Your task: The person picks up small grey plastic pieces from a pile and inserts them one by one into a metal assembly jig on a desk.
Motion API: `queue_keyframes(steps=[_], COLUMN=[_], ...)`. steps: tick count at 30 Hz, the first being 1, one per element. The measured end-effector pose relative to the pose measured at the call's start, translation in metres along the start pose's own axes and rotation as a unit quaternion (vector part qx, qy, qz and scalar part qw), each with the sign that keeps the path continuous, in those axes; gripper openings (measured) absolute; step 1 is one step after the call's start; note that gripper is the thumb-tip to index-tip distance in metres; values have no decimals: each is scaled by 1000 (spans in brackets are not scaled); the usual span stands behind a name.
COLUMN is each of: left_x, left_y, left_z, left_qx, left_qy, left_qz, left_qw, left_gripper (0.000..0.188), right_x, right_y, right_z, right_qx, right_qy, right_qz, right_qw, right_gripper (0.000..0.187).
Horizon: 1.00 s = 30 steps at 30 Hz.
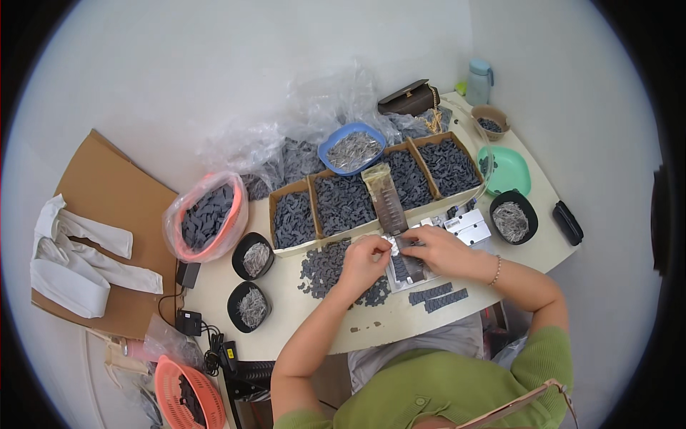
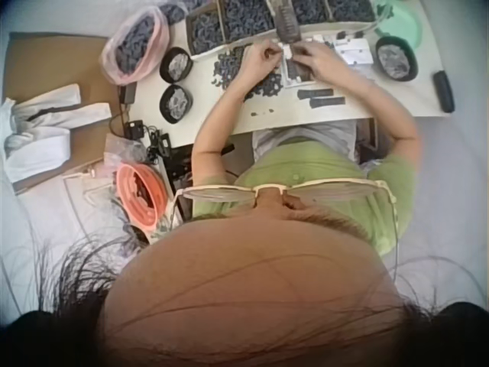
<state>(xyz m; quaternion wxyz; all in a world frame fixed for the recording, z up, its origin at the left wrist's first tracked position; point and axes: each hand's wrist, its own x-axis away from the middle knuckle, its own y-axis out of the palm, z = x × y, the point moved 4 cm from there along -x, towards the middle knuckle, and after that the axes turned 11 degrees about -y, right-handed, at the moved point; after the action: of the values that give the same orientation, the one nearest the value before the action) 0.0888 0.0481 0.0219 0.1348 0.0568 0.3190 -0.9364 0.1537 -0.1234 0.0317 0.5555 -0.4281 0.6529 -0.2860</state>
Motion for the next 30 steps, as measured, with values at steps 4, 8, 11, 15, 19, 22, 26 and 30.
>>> queue_keyframes(steps=[4, 8, 11, 15, 19, 22, 26, 30], left_x=[7, 17, 19, 21, 32, 44, 53, 37], left_y=[14, 13, 10, 16, 25, 31, 38, 5], left_z=[9, 13, 13, 16, 28, 36, 37, 31], left_qx=[-116, -189, -196, -220, -304, -378, -397, -269], left_qy=[141, 231, 267, 271, 236, 209, 187, 143], left_qz=[31, 38, 55, 48, 26, 29, 41, 52], left_qw=[983, 954, 942, 936, 923, 901, 898, 951], left_gripper=[15, 20, 26, 29, 33, 38, 37, 29], right_x=[8, 30, 58, 122, 143, 130, 121, 123], right_y=[-22, -63, -103, -132, -110, -98, -96, -103], right_z=[10, 39, 80, 161, 200, 200, 204, 201], right_qx=[5, 73, 93, 145, 138, 97, 79, 42], right_qy=[47, 104, 243, 434, 381, 331, 324, 376], right_qz=[15, 74, 145, 96, 24, 9, -23, -58], right_qw=[999, 989, 955, 884, 914, 939, 943, 924], right_gripper=[32, 26, 19, 20, 28, 32, 30, 21])
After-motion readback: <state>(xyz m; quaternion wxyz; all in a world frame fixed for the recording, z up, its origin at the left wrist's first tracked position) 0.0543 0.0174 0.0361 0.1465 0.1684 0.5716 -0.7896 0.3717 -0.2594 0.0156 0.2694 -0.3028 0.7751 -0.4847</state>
